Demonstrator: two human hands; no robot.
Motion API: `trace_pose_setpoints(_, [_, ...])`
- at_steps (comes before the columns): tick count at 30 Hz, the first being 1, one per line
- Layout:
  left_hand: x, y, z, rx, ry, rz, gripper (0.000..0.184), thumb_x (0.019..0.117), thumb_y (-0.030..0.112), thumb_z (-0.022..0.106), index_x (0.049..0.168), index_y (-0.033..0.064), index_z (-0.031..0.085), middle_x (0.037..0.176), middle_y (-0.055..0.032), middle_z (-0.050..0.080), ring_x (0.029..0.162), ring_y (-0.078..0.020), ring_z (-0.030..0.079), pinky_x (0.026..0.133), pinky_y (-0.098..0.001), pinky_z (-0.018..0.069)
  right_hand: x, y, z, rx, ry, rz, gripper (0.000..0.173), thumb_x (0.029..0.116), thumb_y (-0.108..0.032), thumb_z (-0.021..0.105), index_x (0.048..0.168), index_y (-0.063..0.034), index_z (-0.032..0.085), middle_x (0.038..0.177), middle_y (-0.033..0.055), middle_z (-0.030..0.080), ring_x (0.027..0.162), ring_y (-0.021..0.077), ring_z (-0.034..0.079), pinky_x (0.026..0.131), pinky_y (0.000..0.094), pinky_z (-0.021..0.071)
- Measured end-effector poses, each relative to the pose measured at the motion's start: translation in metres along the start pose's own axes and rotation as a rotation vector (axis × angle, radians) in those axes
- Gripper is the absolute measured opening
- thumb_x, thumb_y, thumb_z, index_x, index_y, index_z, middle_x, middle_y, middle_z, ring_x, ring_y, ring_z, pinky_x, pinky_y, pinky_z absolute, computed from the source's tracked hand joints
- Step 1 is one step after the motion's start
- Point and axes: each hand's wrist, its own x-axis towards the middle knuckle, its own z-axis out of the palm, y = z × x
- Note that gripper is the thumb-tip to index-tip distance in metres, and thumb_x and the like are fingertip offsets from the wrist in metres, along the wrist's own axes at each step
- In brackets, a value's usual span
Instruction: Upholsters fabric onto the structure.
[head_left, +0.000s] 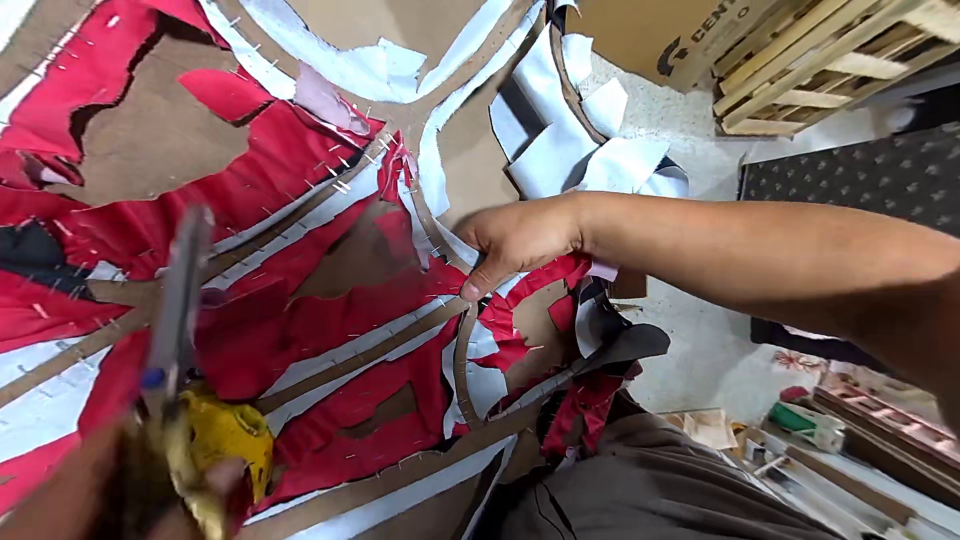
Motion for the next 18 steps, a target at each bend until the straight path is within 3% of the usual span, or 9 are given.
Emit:
trace_pose_setpoints(2, [0.025,0.000,-0.002,0.183,0.017,-0.039,0.048,0.1005,0.017,0.060,0.139,-0.0113,0.052,0.122,-0.0330,0.064,0.110,-0.0433,0.066,0.096,-0.0566,0.0521,0.000,0.002,0.002,0.007,0.022,-0.010,0.022,0.0953,-0.012,0.072,0.114,-0.0002,0.066,0.096,0.0072,0.071,0.084,0.0087,0.069,0.078,0.0292,0.0588])
trace_pose_setpoints(4, [0.042,0.007,-0.007,0.271,-0.069,-0.144,0.054,0.0990,0.010,0.059,0.148,-0.0079,0.045,0.132,-0.0389,0.056,0.123,-0.0550,0.055,0.103,-0.0681,0.0425,0.002,0.004,0.003,0.013,0.032,-0.014,0.023,0.0944,-0.010,0.073,0.113,0.0002,0.066,0.095,0.0077,0.071,0.083,0.0093,0.068,0.077,0.0298,0.0583])
trace_pose_setpoints(7, [0.042,0.016,-0.016,0.225,-0.113,-0.207,0.054,0.1024,0.012,0.059,0.152,-0.0029,0.045,0.145,-0.0347,0.048,0.136,-0.0490,0.047,0.112,-0.0609,0.0383,0.005,0.008,0.004,-0.035,0.056,-0.038,0.023,0.0945,-0.013,0.073,0.113,-0.0006,0.066,0.092,0.0065,0.070,0.080,0.0084,0.067,0.075,0.0292,0.0573])
trace_pose_setpoints(9, [0.032,0.019,-0.005,0.191,0.047,-0.118,0.046,0.1048,0.014,0.053,0.145,-0.0093,0.051,0.145,-0.0370,0.047,0.136,-0.0504,0.047,0.112,-0.0608,0.0382,0.006,0.010,0.005,-0.082,0.073,-0.053,0.023,0.0955,-0.015,0.073,0.113,-0.0015,0.066,0.092,0.0061,0.070,0.080,0.0088,0.067,0.075,0.0304,0.0566])
trace_pose_setpoints(11, [0.021,0.023,0.042,0.201,0.264,0.127,0.052,0.1069,0.025,0.048,0.143,-0.0126,0.049,0.147,-0.0389,0.045,0.136,-0.0548,0.046,0.112,-0.0654,0.0384,0.006,0.010,0.004,-0.100,0.070,-0.057,0.024,0.0962,-0.015,0.072,0.115,-0.0015,0.066,0.094,0.0065,0.070,0.082,0.0091,0.067,0.077,0.0310,0.0575])
trace_pose_setpoints(13, [0.019,0.034,0.111,0.220,0.338,0.333,0.066,0.1046,0.043,0.048,0.149,-0.0059,0.048,0.156,-0.0321,0.039,0.145,-0.0513,0.037,0.117,-0.0688,0.0292,0.007,0.010,0.004,-0.087,0.059,-0.052,0.023,0.0959,-0.015,0.072,0.114,-0.0013,0.066,0.094,0.0065,0.070,0.081,0.0090,0.067,0.076,0.0308,0.0575])
trace_pose_setpoints(16, [0.027,0.036,0.181,0.318,0.371,0.384,0.081,0.1018,0.060,0.040,0.159,0.0037,0.036,0.167,-0.0149,0.031,0.156,-0.0352,0.026,0.124,-0.0652,0.0132,0.011,0.012,0.002,-0.035,0.019,-0.009,0.022,0.0948,-0.015,0.073,0.110,-0.0007,0.066,0.093,0.0069,0.070,0.081,0.0091,0.067,0.074,0.0295,0.0569])
trace_pose_setpoints(18, [0.032,0.035,0.191,0.331,0.403,0.376,0.082,0.1017,0.062,0.038,0.161,0.0049,0.034,0.168,-0.0121,0.030,0.156,-0.0324,0.024,0.125,-0.0636,0.0114,0.014,0.006,-0.003,-0.055,-0.045,0.065,0.028,0.0945,-0.017,0.074,0.113,0.0019,0.066,0.099,0.0097,0.070,0.088,0.0126,0.068,0.079,0.0333,0.0568])
